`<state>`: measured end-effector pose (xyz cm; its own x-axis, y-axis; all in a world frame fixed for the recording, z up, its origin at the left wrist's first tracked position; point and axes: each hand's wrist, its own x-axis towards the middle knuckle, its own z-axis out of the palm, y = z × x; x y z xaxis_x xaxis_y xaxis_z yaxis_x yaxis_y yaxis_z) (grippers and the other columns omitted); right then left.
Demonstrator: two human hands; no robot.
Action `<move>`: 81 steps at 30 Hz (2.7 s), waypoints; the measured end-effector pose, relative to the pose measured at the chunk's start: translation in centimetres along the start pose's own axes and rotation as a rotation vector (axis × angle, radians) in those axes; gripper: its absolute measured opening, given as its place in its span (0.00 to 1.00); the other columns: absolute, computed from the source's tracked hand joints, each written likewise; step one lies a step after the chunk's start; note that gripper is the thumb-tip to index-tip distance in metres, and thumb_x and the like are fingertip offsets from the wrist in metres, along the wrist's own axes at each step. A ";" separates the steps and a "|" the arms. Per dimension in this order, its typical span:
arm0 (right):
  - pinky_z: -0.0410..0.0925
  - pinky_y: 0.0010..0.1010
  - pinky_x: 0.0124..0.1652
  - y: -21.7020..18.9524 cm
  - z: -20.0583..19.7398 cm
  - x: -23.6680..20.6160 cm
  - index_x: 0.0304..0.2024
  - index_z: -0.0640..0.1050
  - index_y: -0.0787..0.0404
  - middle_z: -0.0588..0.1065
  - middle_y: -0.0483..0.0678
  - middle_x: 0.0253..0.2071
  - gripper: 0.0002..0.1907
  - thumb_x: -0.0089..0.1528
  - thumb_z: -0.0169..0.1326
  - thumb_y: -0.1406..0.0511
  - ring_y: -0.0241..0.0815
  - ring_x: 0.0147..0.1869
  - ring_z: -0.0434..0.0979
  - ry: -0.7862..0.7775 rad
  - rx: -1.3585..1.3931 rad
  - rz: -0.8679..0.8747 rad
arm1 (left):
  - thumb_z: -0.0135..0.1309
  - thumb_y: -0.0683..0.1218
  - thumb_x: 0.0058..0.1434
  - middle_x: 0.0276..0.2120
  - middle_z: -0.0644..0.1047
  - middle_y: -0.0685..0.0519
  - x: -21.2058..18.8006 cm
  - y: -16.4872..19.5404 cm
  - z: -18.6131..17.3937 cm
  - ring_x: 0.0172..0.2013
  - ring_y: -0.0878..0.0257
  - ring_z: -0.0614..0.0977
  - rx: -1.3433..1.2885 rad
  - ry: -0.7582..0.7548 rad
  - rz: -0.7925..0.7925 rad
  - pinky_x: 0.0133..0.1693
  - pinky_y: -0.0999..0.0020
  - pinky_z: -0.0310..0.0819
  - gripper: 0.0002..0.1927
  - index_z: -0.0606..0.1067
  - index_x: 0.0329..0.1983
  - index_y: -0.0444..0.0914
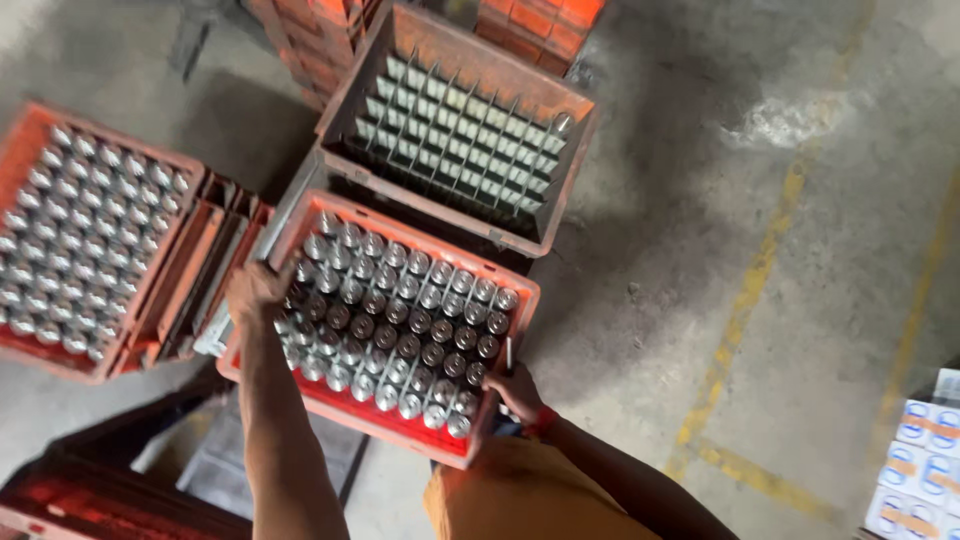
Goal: The person moves a crate of metal balls to a workstation and uses a magnetic tool to transfer the balls one by one into a grid crate. The person continues transferring until the grid crate is filled.
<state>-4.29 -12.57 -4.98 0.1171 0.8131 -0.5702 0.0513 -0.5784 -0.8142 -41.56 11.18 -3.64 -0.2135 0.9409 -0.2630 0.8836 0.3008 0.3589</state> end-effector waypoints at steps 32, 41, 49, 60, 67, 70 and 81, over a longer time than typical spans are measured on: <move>0.63 0.24 0.28 -13.5 -23.0 19.2 0.31 0.79 0.68 0.76 0.45 0.22 0.17 0.69 0.53 0.60 0.31 0.25 0.72 -0.132 -0.176 -0.269 | 0.37 0.73 0.77 0.53 0.76 0.28 2.2 -1.0 -1.6 0.51 0.30 0.79 -0.123 0.411 -0.581 0.52 0.38 0.70 0.42 0.64 0.75 0.34; 0.67 0.23 0.29 -18.3 -21.8 26.0 0.31 0.80 0.67 0.78 0.45 0.25 0.21 0.68 0.52 0.55 0.32 0.27 0.75 -0.212 -0.213 -0.240 | 0.25 0.81 0.65 0.79 0.32 0.48 -2.1 12.4 3.9 0.78 0.48 0.30 -0.174 0.507 -0.426 0.71 0.33 0.19 0.49 0.45 0.82 0.51; 0.66 0.22 0.30 -22.0 -20.8 31.3 0.31 0.82 0.66 0.77 0.44 0.22 0.21 0.69 0.53 0.56 0.29 0.27 0.74 -0.410 -0.417 -0.337 | 0.26 0.87 0.56 0.77 0.23 0.41 -10.1 34.0 4.9 0.75 0.42 0.19 -0.183 0.751 0.072 0.66 0.36 0.00 0.54 0.43 0.81 0.59; 0.67 0.23 0.28 -23.4 -24.8 36.5 0.31 0.82 0.65 0.77 0.44 0.21 0.20 0.68 0.51 0.57 0.30 0.26 0.75 -0.675 -0.582 -0.442 | 0.45 0.78 0.56 0.77 0.39 0.36 -4.9 31.0 9.1 0.75 0.34 0.40 -0.108 0.347 -0.301 0.66 0.25 0.27 0.53 0.51 0.79 0.50; 0.66 0.23 0.28 -24.4 -25.3 39.3 0.33 0.82 0.63 0.77 0.44 0.22 0.19 0.69 0.51 0.56 0.30 0.26 0.75 -0.730 -0.451 -0.441 | 0.54 0.65 0.62 0.76 0.47 0.33 -9.4 37.2 9.9 0.73 0.32 0.50 -0.199 0.582 -0.533 0.67 0.27 0.32 0.43 0.58 0.77 0.47; 0.66 0.24 0.27 -27.5 -24.0 41.6 0.41 0.81 0.62 0.77 0.45 0.25 0.17 0.69 0.52 0.55 0.30 0.27 0.73 -0.638 -0.460 -0.523 | 0.57 0.53 0.65 0.73 0.58 0.35 -11.2 39.7 11.2 0.72 0.38 0.61 -0.349 0.747 -0.556 0.68 0.35 0.47 0.33 0.64 0.72 0.42; 0.70 0.45 0.33 -36.5 -12.9 46.5 0.80 0.45 0.56 0.80 0.59 0.39 0.55 0.60 0.48 0.40 0.52 0.27 0.78 -0.899 -1.250 -0.496 | 0.60 0.42 0.61 0.62 0.70 0.38 -18.1 39.7 11.7 0.63 0.42 0.72 -0.554 1.093 -0.793 0.55 0.53 0.71 0.19 0.75 0.56 0.36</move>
<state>12.09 45.48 -0.32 -0.7215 0.4406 -0.5341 0.6913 0.4155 -0.5912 2.23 4.22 4.87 -0.9852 0.0736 0.1547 0.1689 0.5686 0.8051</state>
